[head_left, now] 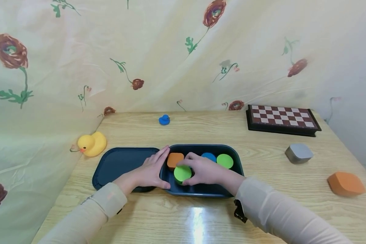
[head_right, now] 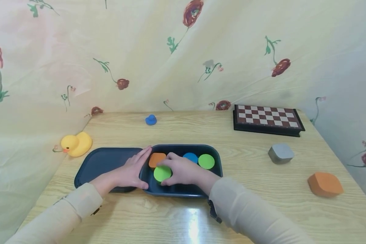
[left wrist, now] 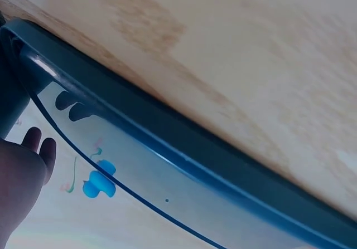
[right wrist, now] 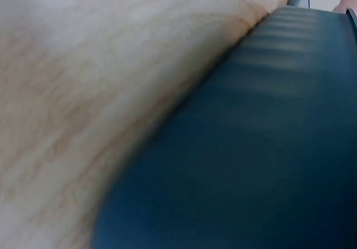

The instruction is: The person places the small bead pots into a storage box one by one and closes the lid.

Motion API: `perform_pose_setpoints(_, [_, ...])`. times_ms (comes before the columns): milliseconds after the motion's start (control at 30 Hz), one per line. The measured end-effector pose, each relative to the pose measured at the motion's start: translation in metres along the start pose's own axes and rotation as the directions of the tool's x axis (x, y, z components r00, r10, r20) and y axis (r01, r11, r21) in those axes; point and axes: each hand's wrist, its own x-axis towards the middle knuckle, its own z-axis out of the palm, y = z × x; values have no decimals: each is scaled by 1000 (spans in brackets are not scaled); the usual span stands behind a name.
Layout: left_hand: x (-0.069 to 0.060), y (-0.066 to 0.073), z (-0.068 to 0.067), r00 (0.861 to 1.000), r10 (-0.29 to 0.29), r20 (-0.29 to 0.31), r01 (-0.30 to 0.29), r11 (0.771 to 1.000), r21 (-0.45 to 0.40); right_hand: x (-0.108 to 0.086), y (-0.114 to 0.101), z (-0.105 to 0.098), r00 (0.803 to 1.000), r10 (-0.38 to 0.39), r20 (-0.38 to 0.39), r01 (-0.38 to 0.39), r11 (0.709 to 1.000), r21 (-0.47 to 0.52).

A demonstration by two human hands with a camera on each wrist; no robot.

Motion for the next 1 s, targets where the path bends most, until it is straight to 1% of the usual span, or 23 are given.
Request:
perform_pose_setpoints(167, [-1, 1, 0, 1000, 7, -1, -7, 1000, -1, 2, -5, 9, 1000, 20, -3, -21, 1000, -10])
perform_pose_setpoints(300, [1, 0, 1, 1000, 5, -2, -5, 1000, -5, 2, -8, 15, 999, 19, -38, -20, 1000, -21])
perform_pose_setpoints(400, [2, -1, 1, 1000, -3, -4, 3, 1000, -4, 3, -8, 20, 998, 29, -50, -30, 999, -32])
perform_pose_setpoints(567, [2, -2, 3, 1000, -12, -8, 12, 1000, -7, 3, -8, 24, 998, 28, -54, -29, 999, -15])
perform_pose_setpoints(767, [1, -1, 2, 1000, 1, -13, -2, 1000, -12, 4, -7, 28, 999, 6, -49, -7, 1000, -1])
perform_pose_setpoints(1000, [0, -1, 2, 1000, 11, -18, -11, 1000, -13, 7, -6, 28, 999, -1, -34, 1, 1000, 15])
